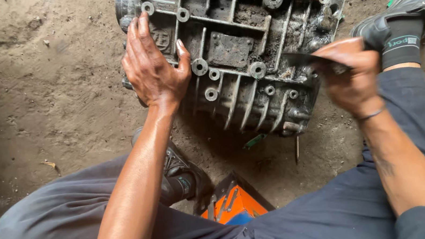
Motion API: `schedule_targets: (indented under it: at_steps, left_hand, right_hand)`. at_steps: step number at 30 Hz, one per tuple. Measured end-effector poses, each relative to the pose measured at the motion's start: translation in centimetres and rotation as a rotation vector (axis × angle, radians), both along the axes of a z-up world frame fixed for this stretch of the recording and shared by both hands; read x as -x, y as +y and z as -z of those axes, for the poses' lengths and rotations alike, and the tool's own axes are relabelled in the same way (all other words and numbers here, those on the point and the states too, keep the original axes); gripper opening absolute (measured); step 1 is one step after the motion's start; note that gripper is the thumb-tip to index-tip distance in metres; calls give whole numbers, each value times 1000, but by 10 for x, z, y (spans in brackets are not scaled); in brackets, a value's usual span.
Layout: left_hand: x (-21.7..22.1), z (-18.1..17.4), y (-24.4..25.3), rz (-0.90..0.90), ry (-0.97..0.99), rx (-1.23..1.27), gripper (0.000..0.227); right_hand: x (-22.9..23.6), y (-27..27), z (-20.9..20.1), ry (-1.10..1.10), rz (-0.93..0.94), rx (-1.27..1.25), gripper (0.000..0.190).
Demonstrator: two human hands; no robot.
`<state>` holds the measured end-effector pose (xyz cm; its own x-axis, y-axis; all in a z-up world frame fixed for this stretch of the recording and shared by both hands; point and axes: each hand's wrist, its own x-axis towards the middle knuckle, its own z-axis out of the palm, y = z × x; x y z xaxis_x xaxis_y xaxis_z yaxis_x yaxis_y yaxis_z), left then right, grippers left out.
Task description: The person sits on the ground and uses a metal scraper to remove grime and carbon deposits from the surface of a disassembled engine block. They repeatedly scrape different sections of the block's top surface and sides.
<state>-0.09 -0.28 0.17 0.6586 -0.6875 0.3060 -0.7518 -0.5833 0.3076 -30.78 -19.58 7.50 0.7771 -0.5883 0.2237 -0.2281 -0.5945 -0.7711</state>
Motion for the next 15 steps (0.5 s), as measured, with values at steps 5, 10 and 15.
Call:
schedule_targets:
  at_steps: [5,10,15]
  left_hand:
    - [2,-2,2,-6,14,-16,80]
    - [2,-3,-1,-12,21,-10,79]
    - [3,-4,1,-11,-3,-26,79]
  right_hand:
    - [-8,14,4,130,-100,241,28]
    - [0,2,15,21,-20,124,17]
    - [3,9,15,77,-26,54,15]
